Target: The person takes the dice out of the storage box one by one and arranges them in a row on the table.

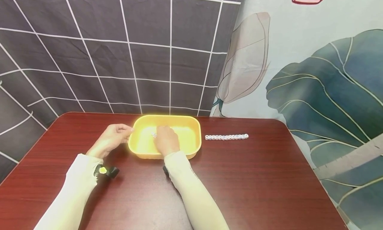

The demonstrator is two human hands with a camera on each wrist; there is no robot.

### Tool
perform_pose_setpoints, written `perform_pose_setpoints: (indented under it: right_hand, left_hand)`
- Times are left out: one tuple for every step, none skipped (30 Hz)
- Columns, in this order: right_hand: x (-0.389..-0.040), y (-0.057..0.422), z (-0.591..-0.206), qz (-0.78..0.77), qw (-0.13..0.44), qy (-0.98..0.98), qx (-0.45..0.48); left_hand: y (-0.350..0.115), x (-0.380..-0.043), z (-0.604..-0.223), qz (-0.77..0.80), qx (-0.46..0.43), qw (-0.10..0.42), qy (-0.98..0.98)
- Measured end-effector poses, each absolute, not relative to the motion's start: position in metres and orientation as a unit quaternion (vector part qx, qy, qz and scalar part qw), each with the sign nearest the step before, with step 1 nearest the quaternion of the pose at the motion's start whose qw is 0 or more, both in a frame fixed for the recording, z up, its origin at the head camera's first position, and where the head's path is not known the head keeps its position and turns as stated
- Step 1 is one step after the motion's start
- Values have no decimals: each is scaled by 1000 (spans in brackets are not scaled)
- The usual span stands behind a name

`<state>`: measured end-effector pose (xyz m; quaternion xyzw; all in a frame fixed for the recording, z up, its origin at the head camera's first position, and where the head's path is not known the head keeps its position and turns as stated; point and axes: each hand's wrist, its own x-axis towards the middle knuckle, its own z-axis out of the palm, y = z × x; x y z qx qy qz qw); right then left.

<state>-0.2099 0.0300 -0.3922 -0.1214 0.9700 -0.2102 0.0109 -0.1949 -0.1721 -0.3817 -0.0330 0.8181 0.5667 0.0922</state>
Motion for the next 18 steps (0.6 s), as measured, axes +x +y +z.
perform_pose_setpoints:
  right_hand:
    - [-210, 30, -392, -208, 7, 970, -122]
    - [-209, 30, -392, -206, 5, 971, -123]
    - [-209, 30, -391, -205, 4, 971, -122]
    - [-209, 30, -391, -206, 4, 971, -122]
    - [-209, 31, -390, -206, 4, 971, -122]
    - [-209, 31, -389, -208, 4, 970, -122]
    - [-209, 32, -388, -211, 4, 970, -121]
    - [-209, 33, -388, -214, 5, 969, -120]
    - [-209, 33, -387, -218, 6, 969, -119]
    - [-209, 34, -386, -221, 7, 968, -117]
    - [-209, 35, -386, -224, 7, 968, -115]
    - [-209, 36, -386, -227, 8, 967, -113]
    - [-209, 37, -385, -229, 9, 967, -111]
    - [-209, 38, -385, -231, 10, 967, -110]
    - [-209, 39, -385, -234, 11, 966, -108]
    - [-210, 40, -385, -236, 12, 966, -107]
    - [-210, 41, -384, -237, 13, 965, -108]
    - [-210, 42, -384, -239, 14, 965, -111]
  left_hand:
    - [-172, -195, -382, 567, -33, 93, 818]
    - [-172, -195, -382, 567, -32, 92, 818]
    - [-172, -196, -382, 567, -32, 92, 818]
    - [-172, -196, -382, 567, -32, 93, 818]
    - [-172, -196, -382, 567, -31, 93, 818]
    - [-172, -196, -382, 567, -32, 92, 818]
    - [-172, -196, -382, 567, -32, 92, 818]
    - [-171, -196, -381, 567, -34, 93, 818]
    - [-171, -196, -381, 567, -35, 94, 818]
    - [-171, -196, -381, 566, -36, 94, 818]
    - [-171, -196, -381, 566, -37, 95, 818]
    - [-170, -196, -381, 566, -40, 96, 818]
    - [-170, -196, -382, 566, -41, 96, 818]
    - [-170, -195, -382, 565, -42, 96, 818]
    - [-170, -195, -382, 565, -42, 96, 818]
    - [-171, -195, -382, 564, -43, 95, 819]
    - [-171, -195, -382, 564, -43, 94, 820]
    - [-171, -195, -382, 564, -44, 92, 819]
